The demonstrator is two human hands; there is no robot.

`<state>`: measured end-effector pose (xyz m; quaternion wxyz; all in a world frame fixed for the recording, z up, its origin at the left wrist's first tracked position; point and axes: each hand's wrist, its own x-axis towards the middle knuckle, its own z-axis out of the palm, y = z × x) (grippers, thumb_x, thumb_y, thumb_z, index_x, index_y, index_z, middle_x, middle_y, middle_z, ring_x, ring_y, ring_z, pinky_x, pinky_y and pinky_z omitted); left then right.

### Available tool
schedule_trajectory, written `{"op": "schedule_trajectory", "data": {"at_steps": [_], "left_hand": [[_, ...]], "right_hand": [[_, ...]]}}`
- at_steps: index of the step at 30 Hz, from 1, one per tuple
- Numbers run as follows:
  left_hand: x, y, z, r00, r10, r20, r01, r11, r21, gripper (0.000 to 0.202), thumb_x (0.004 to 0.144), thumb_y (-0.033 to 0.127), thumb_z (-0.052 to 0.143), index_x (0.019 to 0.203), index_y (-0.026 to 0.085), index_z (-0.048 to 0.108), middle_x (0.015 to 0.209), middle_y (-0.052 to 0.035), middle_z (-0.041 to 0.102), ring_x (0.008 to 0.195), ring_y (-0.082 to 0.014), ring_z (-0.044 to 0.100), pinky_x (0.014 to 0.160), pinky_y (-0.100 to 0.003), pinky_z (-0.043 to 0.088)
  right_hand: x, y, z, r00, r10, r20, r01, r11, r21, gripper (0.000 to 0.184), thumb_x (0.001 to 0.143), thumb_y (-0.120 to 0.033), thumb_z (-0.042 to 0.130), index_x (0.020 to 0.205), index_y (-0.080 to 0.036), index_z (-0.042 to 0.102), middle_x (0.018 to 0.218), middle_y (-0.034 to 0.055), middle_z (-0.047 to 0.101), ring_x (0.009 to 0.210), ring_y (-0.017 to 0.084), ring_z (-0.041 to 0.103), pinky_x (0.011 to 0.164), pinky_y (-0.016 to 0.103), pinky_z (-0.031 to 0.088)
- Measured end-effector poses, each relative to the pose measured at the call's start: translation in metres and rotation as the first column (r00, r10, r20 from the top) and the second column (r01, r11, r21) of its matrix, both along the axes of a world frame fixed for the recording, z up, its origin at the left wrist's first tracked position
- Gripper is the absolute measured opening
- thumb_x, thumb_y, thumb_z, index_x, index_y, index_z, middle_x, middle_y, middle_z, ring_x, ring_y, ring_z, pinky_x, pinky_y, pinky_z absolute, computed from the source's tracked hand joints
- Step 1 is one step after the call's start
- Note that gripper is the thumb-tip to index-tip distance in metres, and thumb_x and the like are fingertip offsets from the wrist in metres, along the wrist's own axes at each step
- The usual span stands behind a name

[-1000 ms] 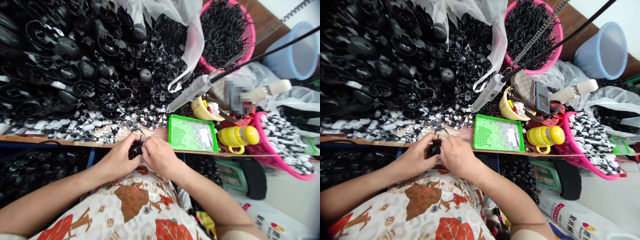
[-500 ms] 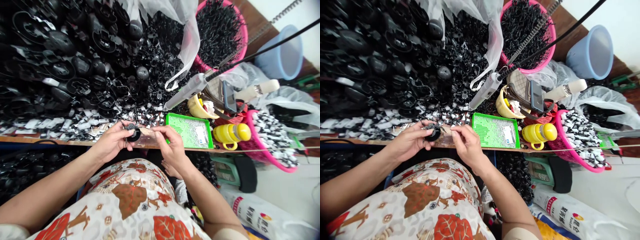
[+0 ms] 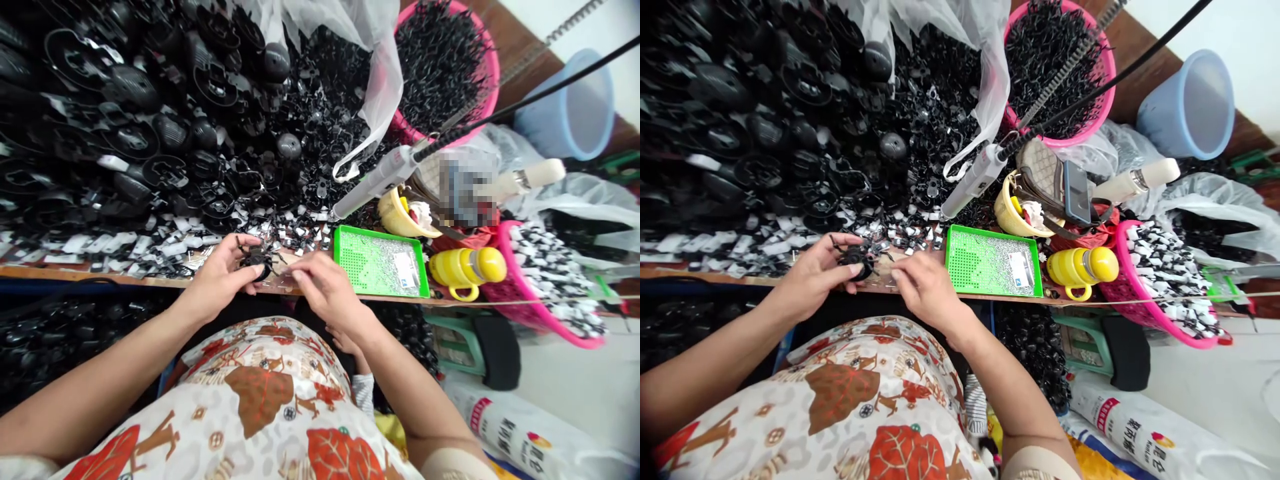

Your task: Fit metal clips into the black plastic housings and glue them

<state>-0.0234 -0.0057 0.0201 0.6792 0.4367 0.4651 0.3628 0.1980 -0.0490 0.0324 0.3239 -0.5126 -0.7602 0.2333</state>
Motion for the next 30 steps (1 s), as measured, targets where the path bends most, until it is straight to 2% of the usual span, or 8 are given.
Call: {"op": "schedule_trajectory", "data": {"at_steps": [3, 5, 10, 16, 19, 23, 27, 30], "left_hand": [[-0.002, -0.007, -0.004, 0.981, -0.012, -0.196, 0.069, 0.955, 0.287, 0.052, 0.084, 0.023, 0.073, 0.130, 0.022, 0.050, 0.125, -0.0096, 0.067, 0.114, -0.0237, 0.067, 0.090, -0.036, 0.060], [-0.002, -0.011, -0.005, 0.965, -0.036, -0.261, 0.142, 0.906, 0.399, 0.056, 0.089, 0.020, 0.066, 0.139, 0.024, 0.044, 0.136, -0.0118, 0.063, 0.129, -0.0250, 0.060, 0.111, -0.046, 0.048], [-0.004, -0.015, -0.007, 0.948, -0.078, -0.308, 0.233, 0.832, 0.503, 0.064, 0.093, 0.016, 0.059, 0.151, 0.027, 0.036, 0.146, -0.0124, 0.059, 0.140, -0.0250, 0.052, 0.122, -0.049, 0.035], [-0.001, -0.014, -0.006, 0.920, -0.148, -0.364, 0.329, 0.797, 0.506, 0.050, 0.096, 0.020, 0.058, 0.144, 0.029, 0.047, 0.144, -0.0096, 0.059, 0.135, -0.0252, 0.056, 0.117, -0.044, 0.042], [0.002, -0.017, -0.004, 0.901, -0.225, -0.371, 0.384, 0.814, 0.436, 0.039, 0.096, 0.025, 0.060, 0.135, 0.029, 0.055, 0.134, -0.0074, 0.065, 0.125, -0.0254, 0.061, 0.112, -0.043, 0.046], [0.010, -0.021, -0.001, 0.926, -0.350, -0.142, 0.376, 0.891, 0.256, 0.033, 0.093, 0.034, 0.067, 0.125, 0.027, 0.061, 0.118, -0.0063, 0.068, 0.110, -0.0236, 0.065, 0.095, -0.036, 0.057], [0.015, -0.018, 0.004, 0.961, -0.276, 0.018, 0.273, 0.957, 0.094, 0.036, 0.089, 0.037, 0.072, 0.122, 0.025, 0.062, 0.117, -0.0078, 0.066, 0.099, -0.0219, 0.066, 0.073, -0.030, 0.061], [0.015, -0.016, 0.006, 0.964, -0.265, 0.006, 0.263, 0.960, 0.095, 0.037, 0.089, 0.038, 0.073, 0.122, 0.026, 0.063, 0.116, -0.0074, 0.067, 0.089, -0.0189, 0.066, 0.070, -0.028, 0.060]], "right_hand": [[-0.001, -0.001, -0.010, 0.994, 0.072, 0.080, -0.059, 0.987, -0.152, 0.016, 0.099, -0.020, 0.056, 0.107, -0.020, 0.070, 0.099, 0.0063, 0.069, 0.093, 0.017, 0.065, 0.086, 0.034, 0.054], [-0.003, 0.001, -0.011, 0.999, 0.006, 0.039, -0.002, 0.994, -0.110, 0.015, 0.099, -0.019, 0.056, 0.106, -0.019, 0.069, 0.097, 0.0059, 0.069, 0.091, 0.017, 0.065, 0.084, 0.033, 0.053], [-0.007, 0.006, 0.007, 0.961, -0.187, -0.203, 0.215, 0.969, 0.125, 0.016, 0.099, -0.024, 0.056, 0.112, -0.021, 0.066, 0.096, 0.0052, 0.067, 0.082, 0.015, 0.062, 0.072, 0.030, 0.053], [-0.015, 0.001, 0.010, 0.980, 0.055, -0.191, -0.002, 0.965, 0.263, 0.012, 0.096, -0.020, 0.062, 0.107, -0.020, 0.067, 0.094, 0.0067, 0.073, 0.091, 0.018, 0.066, 0.083, 0.035, 0.057], [-0.018, 0.005, 0.013, 0.962, -0.052, -0.269, 0.097, 0.983, 0.155, 0.007, 0.097, -0.024, 0.063, 0.097, -0.021, 0.069, 0.088, 0.0050, 0.073, 0.084, 0.016, 0.066, 0.078, 0.033, 0.056], [-0.019, 0.010, 0.018, 0.943, -0.089, -0.321, 0.112, 0.992, 0.054, 0.012, 0.095, -0.032, 0.068, 0.090, -0.022, 0.071, 0.084, 0.0026, 0.073, 0.077, 0.014, 0.064, 0.073, 0.030, 0.053], [-0.020, 0.006, 0.011, 0.874, -0.219, -0.434, 0.182, 0.975, -0.125, 0.021, 0.095, -0.040, 0.066, 0.087, -0.021, 0.068, 0.083, 0.0019, 0.067, 0.074, 0.013, 0.060, 0.069, 0.028, 0.050], [-0.019, 0.003, 0.010, 0.840, -0.293, -0.456, 0.181, 0.944, -0.274, 0.031, 0.096, -0.049, 0.061, 0.082, -0.021, 0.064, 0.078, 0.0001, 0.061, 0.070, 0.013, 0.056, 0.067, 0.028, 0.047]]}}
